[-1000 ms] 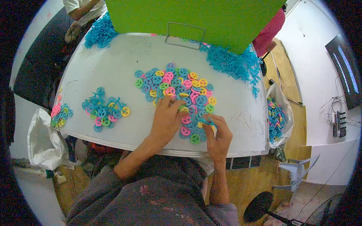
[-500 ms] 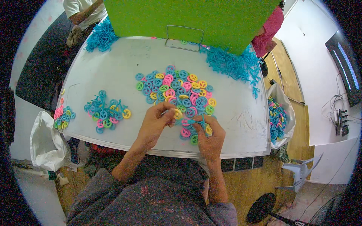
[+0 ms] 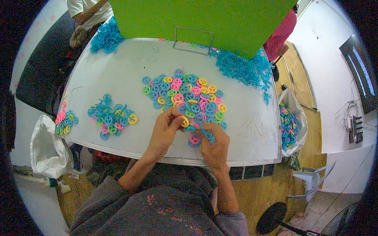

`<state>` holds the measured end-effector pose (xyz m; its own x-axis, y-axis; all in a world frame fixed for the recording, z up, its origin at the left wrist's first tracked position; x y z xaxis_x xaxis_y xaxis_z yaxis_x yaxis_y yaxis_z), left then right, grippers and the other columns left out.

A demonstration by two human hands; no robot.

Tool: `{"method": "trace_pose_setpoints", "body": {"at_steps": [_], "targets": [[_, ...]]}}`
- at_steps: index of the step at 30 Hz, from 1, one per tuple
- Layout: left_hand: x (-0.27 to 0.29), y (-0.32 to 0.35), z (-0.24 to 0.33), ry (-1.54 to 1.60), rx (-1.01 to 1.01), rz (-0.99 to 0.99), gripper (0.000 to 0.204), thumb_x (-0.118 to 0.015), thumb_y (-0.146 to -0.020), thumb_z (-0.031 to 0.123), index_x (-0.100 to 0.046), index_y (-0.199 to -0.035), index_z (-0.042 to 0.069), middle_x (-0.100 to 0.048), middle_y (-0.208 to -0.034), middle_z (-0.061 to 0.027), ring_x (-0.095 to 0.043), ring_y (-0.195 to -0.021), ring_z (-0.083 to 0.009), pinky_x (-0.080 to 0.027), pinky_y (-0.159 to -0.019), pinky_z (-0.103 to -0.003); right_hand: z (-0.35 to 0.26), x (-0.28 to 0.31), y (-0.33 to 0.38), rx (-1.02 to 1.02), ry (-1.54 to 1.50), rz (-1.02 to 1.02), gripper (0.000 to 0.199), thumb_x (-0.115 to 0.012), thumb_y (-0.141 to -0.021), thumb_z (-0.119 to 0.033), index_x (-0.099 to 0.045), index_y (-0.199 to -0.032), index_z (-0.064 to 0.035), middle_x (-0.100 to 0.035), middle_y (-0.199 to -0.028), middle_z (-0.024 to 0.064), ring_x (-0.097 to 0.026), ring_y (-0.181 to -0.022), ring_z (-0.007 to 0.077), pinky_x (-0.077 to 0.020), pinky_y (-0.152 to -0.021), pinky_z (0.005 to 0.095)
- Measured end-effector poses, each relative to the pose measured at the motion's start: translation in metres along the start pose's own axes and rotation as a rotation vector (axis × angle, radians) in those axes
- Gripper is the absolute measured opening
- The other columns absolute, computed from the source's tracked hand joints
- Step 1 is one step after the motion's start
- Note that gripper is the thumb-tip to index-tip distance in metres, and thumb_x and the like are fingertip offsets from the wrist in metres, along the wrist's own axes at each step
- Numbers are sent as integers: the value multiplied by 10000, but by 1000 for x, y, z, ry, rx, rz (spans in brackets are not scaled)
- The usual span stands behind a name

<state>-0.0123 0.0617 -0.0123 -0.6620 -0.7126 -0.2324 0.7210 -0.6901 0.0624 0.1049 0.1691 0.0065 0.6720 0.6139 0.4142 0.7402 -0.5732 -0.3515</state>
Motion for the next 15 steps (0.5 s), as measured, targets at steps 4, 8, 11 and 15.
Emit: {"method": "trace_pose_setpoints", "body": {"at_steps": [4,8,11,15], "targets": [[-8,3,3,9,-156,61,46,-530,-926,42,-545,-895,11,-619,-834,-45,-543,-739,-95,-464,-688,-246,6,-2,1,-232,-259,-39,86,-631,-829,32,-592,-905,18,-628,-856,64,-580,-809,112,-467,-738,248],[-10,3,2,-6,-212,72,43,-536,-917,26,-551,-883,5,-614,-820,-43,-540,-743,-91,-458,-700,-242,7,-2,0,-276,-290,-64,90,-638,-843,15,-581,-914,16,-626,-863,64,-576,-812,104,-465,-736,245],[-9,0,1,14,-125,94,39,-541,-901,4,-553,-865,-4,-621,-807,-50,-564,-746,-94,-468,-692,-246,10,-2,2,-255,-251,-63,95,-640,-845,13,-582,-920,18,-624,-859,65,-575,-811,105,-463,-738,244],[-9,-1,-1,11,-115,114,10,-556,-895,4,-559,-889,-3,-615,-815,-46,-561,-775,-97,-464,-717,-250,12,-4,2,-260,-251,-66,92,-627,-850,23,-567,-919,17,-625,-858,64,-591,-796,114,-472,-718,245]]}}
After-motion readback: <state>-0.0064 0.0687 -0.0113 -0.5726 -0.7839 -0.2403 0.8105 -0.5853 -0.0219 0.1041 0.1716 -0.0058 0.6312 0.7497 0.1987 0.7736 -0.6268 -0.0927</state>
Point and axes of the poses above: each hand's wrist, its own y-axis away from the middle knuckle, its own x-axis out of the back of the hand, z = x × y, the point moved 2 cm from there along -y, towards the middle knuckle
